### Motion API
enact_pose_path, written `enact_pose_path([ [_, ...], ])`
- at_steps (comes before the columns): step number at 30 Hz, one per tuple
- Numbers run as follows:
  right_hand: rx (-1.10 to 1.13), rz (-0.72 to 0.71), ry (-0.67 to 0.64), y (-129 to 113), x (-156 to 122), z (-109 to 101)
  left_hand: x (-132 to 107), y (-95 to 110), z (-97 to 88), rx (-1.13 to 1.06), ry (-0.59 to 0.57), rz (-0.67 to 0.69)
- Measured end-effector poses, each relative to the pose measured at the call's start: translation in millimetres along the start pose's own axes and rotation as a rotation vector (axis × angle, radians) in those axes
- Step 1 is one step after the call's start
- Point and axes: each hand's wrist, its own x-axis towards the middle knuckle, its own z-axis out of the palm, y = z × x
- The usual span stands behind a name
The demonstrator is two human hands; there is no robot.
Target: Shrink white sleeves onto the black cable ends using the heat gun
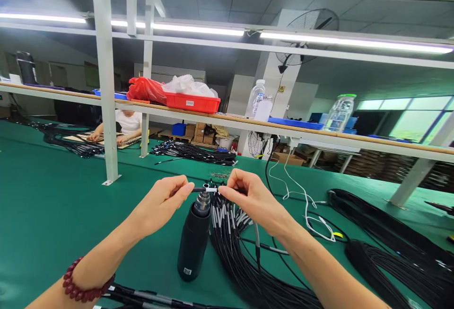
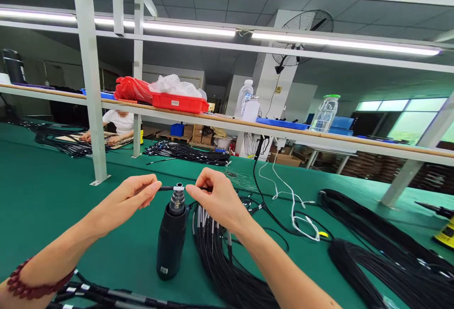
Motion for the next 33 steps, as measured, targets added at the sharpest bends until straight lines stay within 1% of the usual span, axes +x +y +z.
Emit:
enact_pose_path([
  [3, 0.031, -0.009, 0.008, -1.7, 1.1, 1.3, 5.1, -1.1, 2.5, -0.006, 0.026, -0.002],
  [7, -0.004, -0.014, 0.030, -1.0, 3.4, 2.7, 9.7, -3.2, 3.2, 0.020, 0.003, 0.007],
  [15, -0.047, 0.034, 0.070, 9.1, 17.4, 5.3, 23.2, -8.4, 4.7, 0.004, 0.054, 0.017],
  [20, -0.053, 0.046, 0.083, 16.1, 23.1, 8.5, 30.3, -10.4, 3.7, 0.037, 0.090, -0.006],
  [25, -0.057, 0.041, 0.088, 23.2, 25.4, 11.3, 34.9, -16.3, 2.6, 0.065, 0.091, 0.028],
  [30, -0.049, 0.034, 0.103, 25.5, 25.7, 12.4, 36.4, -18.2, 1.7, 0.069, 0.091, 0.010],
  [33, -0.052, 0.056, 0.069, 26.1, 24.5, 9.5, 36.6, -18.7, 1.2, 0.078, 0.095, 0.010],
])
